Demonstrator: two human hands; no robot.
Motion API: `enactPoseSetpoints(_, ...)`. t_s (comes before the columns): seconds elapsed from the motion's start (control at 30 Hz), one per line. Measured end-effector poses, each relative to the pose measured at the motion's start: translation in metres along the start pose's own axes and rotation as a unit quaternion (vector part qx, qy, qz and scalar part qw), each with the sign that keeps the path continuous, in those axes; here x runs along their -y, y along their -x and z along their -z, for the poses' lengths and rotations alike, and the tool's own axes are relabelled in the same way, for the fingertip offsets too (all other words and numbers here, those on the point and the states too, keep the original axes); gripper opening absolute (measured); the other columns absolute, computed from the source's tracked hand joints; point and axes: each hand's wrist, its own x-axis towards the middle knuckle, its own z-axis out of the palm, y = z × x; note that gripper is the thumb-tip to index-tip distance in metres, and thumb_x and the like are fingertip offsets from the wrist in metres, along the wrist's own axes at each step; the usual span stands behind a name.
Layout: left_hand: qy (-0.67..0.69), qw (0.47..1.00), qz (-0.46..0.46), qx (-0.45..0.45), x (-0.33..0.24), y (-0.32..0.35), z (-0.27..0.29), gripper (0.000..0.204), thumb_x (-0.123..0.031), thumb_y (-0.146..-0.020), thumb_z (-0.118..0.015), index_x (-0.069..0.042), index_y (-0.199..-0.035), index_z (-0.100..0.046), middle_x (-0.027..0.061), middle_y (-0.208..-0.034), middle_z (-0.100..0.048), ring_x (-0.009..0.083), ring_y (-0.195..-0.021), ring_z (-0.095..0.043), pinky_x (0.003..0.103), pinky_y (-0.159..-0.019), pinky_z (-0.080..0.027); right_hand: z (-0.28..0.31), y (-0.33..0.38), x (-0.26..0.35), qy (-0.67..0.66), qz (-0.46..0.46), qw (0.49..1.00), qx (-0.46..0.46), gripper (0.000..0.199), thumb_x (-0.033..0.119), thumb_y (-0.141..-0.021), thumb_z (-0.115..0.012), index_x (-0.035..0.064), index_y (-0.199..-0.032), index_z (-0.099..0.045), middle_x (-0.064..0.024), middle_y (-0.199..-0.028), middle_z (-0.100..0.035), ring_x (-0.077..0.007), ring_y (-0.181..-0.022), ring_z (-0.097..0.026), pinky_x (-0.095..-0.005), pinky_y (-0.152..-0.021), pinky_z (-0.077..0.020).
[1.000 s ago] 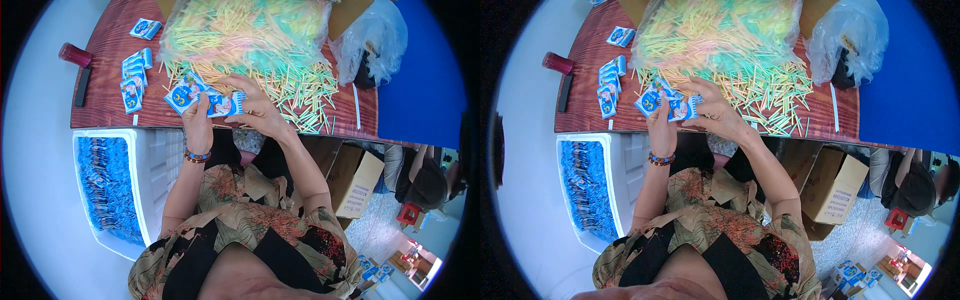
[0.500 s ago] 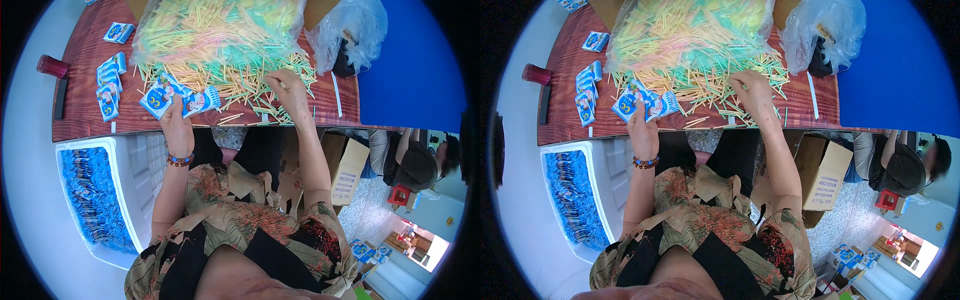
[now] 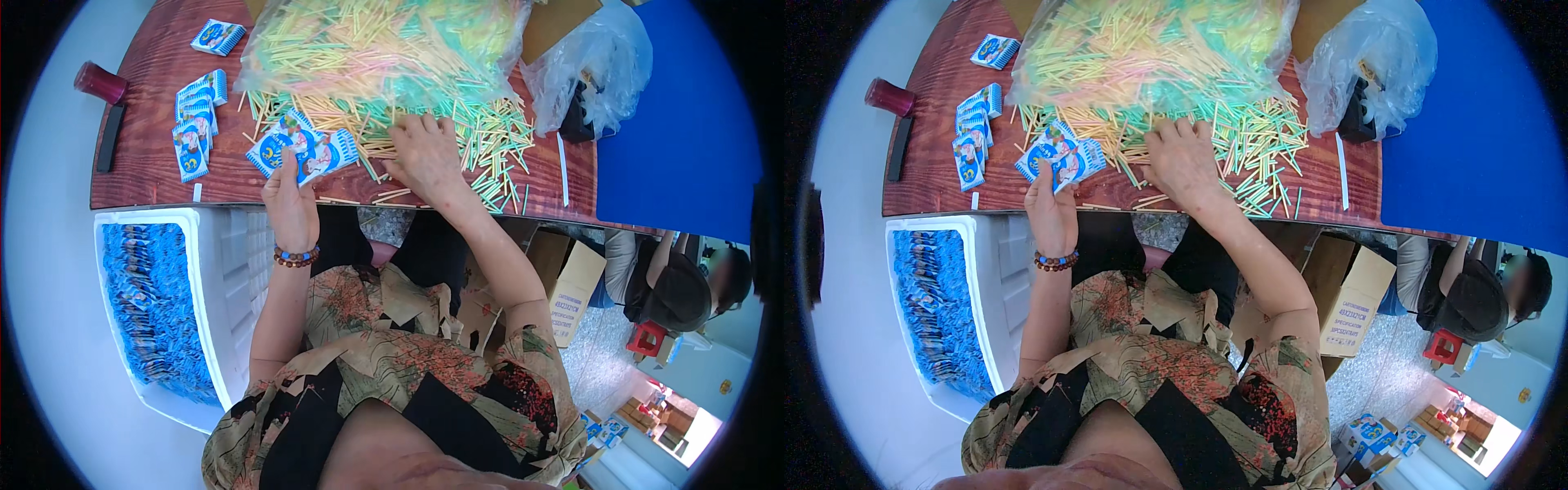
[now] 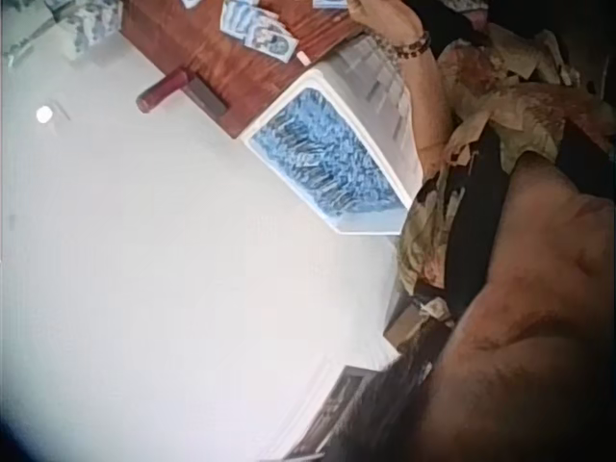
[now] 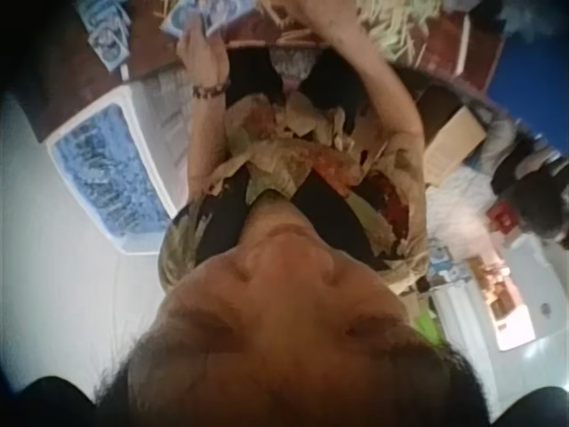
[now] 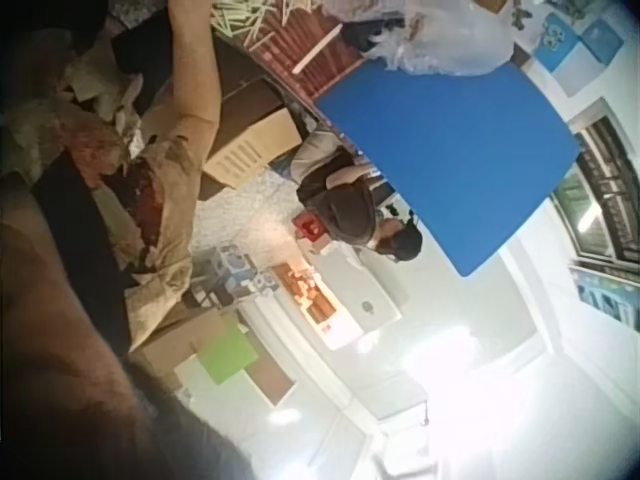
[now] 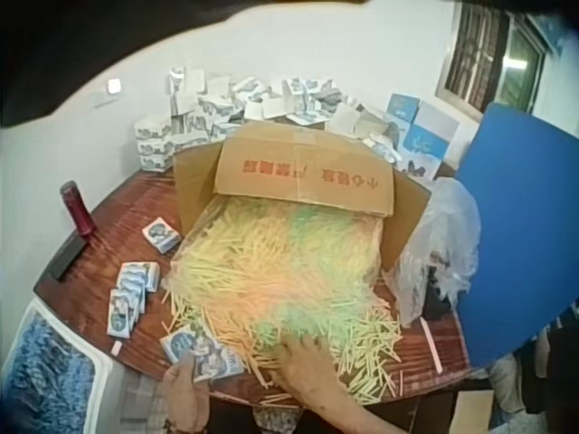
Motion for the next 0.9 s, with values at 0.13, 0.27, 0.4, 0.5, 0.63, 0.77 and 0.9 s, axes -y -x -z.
enactPoseSetpoints(0.13,0.0,1.0,0.016,-0.02,-0.01,-0.003,0.013,0.02,-0.021,-0.097,-0.055,-0.005,-0.097,-0.066,0.0034,-0.099,-0.068,0.0116,-0.087,-0.063,0.028,-0.073,-0.048,-0.01,-0.009,0.011,0.017,-0.007,0.999,-0.039,0.04,0.028,-0.066,-0.077,0.0081,-0.097,-0.061,-0.006,-0.104,-0.055,-0.0242,-0.099,-0.052,-0.0415,-0.087,-0.0371)
enactPoseSetpoints(0.27,0.019,1.0,0.0,-0.014,-0.007,-0.004,0.01,0.018,-0.021,-0.097,-0.057,-0.006,-0.096,-0.066,0.003,-0.099,-0.068,0.0116,-0.087,-0.063,0.028,-0.073,-0.048,-0.015,-0.017,0.016,0.051,-0.001,0.999,-0.015,0.036,0.026,-0.065,-0.075,0.0069,-0.093,-0.062,-0.008,-0.099,-0.054,-0.0243,-0.096,-0.052,-0.0414,-0.085,-0.0369)
enactPoseSetpoints(0.4,0.02,1.0,0.015,-0.005,-0.006,-0.002,0.01,0.016,-0.022,-0.096,-0.058,-0.007,-0.095,-0.066,0.0025,-0.099,-0.068,0.0109,-0.088,-0.063,0.028,-0.073,-0.048,-0.019,-0.021,0.013,0.058,0.015,0.998,-0.024,0.026,0.02,-0.066,-0.07,0.0054,-0.086,-0.062,-0.0095,-0.095,-0.054,-0.0245,-0.093,-0.052,-0.0413,-0.083,-0.0369)
enactPoseSetpoints(0.5,0.026,1.0,0.012,-0.003,-0.008,-0.002,0.01,0.018,-0.021,-0.096,-0.058,-0.005,-0.095,-0.066,0.0039,-0.098,-0.068,0.0114,-0.087,-0.064,0.029,-0.076,-0.051,-0.026,-0.024,0.013,0.073,0.03,0.995,-0.058,0.019,0.015,-0.067,-0.065,0.0049,-0.083,-0.062,-0.0101,-0.092,-0.053,-0.0255,-0.09,-0.052,-0.0413,-0.082,-0.037)
enactPoseSetpoints(0.63,0.03,0.999,0.015,-0.023,-0.007,0.001,0.01,0.02,-0.02,-0.097,-0.057,-0.003,-0.095,-0.066,0.0054,-0.097,-0.068,0.0118,-0.087,-0.065,0.03,-0.079,-0.053,-0.038,-0.022,0.012,0.086,0.044,0.993,-0.073,0.016,0.013,-0.069,-0.062,0.0045,-0.082,-0.061,-0.0106,-0.091,-0.053,-0.0263,-0.09,-0.052,-0.0416,-0.082,-0.0371)
enactPoseSetpoints(0.77,0.027,0.999,0.017,-0.012,-0.008,0.005,0.013,0.019,-0.02,-0.097,-0.056,-0.003,-0.096,-0.066,0.0049,-0.097,-0.068,0.0113,-0.088,-0.065,0.029,-0.079,-0.053,-0.04,-0.013,0.01,0.087,0.053,0.991,-0.087,0.015,0.014,-0.07,-0.062,0.0046,-0.082,-0.061,-0.0114,-0.091,-0.052,-0.0269,-0.091,-0.051,-0.0424,-0.084,-0.0369)
enactPoseSetpoints(0.9,0.026,1.0,0.012,0.007,-0.008,0.008,0.015,0.018,-0.021,-0.096,-0.058,-0.005,-0.101,-0.065,0.0034,-0.1,-0.069,0.0115,-0.087,-0.065,0.027,-0.071,-0.052,-0.031,-0.003,0.011,0.101,0.061,0.99,-0.083,0.014,0.014,-0.072,-0.059,0.0039,-0.083,-0.061,-0.0121,-0.093,-0.053,-0.0273,-0.095,-0.051,-0.043,-0.088,-0.0365)
